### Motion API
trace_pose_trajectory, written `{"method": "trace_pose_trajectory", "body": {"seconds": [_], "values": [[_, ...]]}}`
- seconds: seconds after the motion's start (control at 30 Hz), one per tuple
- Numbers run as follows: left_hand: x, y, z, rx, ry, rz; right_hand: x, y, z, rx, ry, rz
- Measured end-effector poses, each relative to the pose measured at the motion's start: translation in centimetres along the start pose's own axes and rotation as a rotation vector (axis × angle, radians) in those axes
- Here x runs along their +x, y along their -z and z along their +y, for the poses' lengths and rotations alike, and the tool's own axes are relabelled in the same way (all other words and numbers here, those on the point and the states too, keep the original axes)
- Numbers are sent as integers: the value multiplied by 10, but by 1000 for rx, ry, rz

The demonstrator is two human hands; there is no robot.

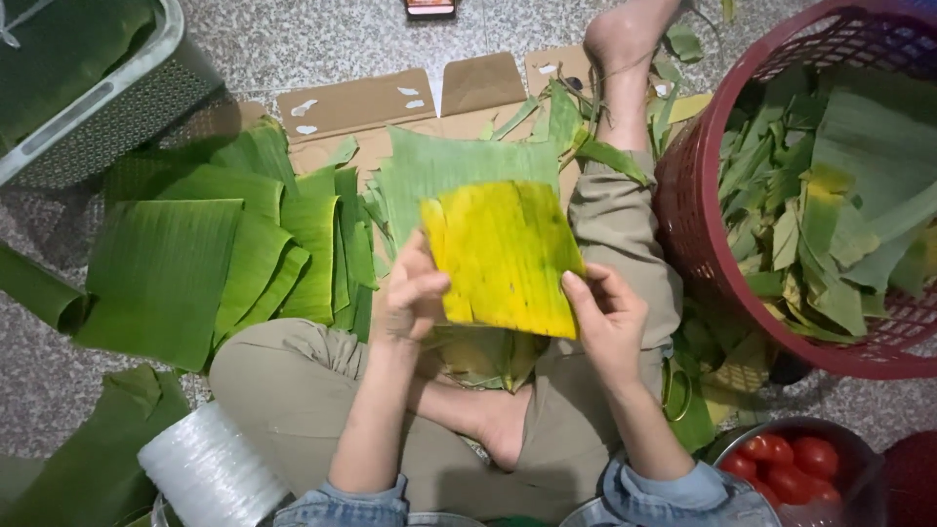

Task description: Sorting, trimming, and stacking banana leaves on the floor for food preparation.

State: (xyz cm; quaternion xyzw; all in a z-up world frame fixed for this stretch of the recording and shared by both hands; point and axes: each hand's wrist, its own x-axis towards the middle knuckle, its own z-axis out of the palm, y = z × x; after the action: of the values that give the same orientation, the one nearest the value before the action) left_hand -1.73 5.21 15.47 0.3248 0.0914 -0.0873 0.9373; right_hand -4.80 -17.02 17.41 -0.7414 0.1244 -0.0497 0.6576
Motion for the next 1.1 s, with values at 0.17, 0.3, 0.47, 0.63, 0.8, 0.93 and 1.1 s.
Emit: {"method": "trace_pose_trajectory", "body": {"seconds": [0.17, 0.3, 0.47, 0.63, 0.8, 0.93, 1.1], "values": [[5, 21, 11, 539, -305, 302, 18, -13, 17, -191, 50, -4], [11, 44, 0, 1220, -437, 374, 32, -25, 58, -369, 115, 15], [26, 75, -43, 1796, -817, 359, 39, -25, 65, -623, 150, -32], [23, 53, -65, 1892, -762, 141, 48, -17, 76, -637, 152, -24], [19, 61, -76, 2126, -558, -29, 58, -12, 94, -857, 257, 5], [14, 68, -81, 2231, -370, -22, 60, -23, 117, -806, 311, -99], [7, 58, -77, 2267, -348, 40, 59, -10, 84, -784, 375, -264]]}}
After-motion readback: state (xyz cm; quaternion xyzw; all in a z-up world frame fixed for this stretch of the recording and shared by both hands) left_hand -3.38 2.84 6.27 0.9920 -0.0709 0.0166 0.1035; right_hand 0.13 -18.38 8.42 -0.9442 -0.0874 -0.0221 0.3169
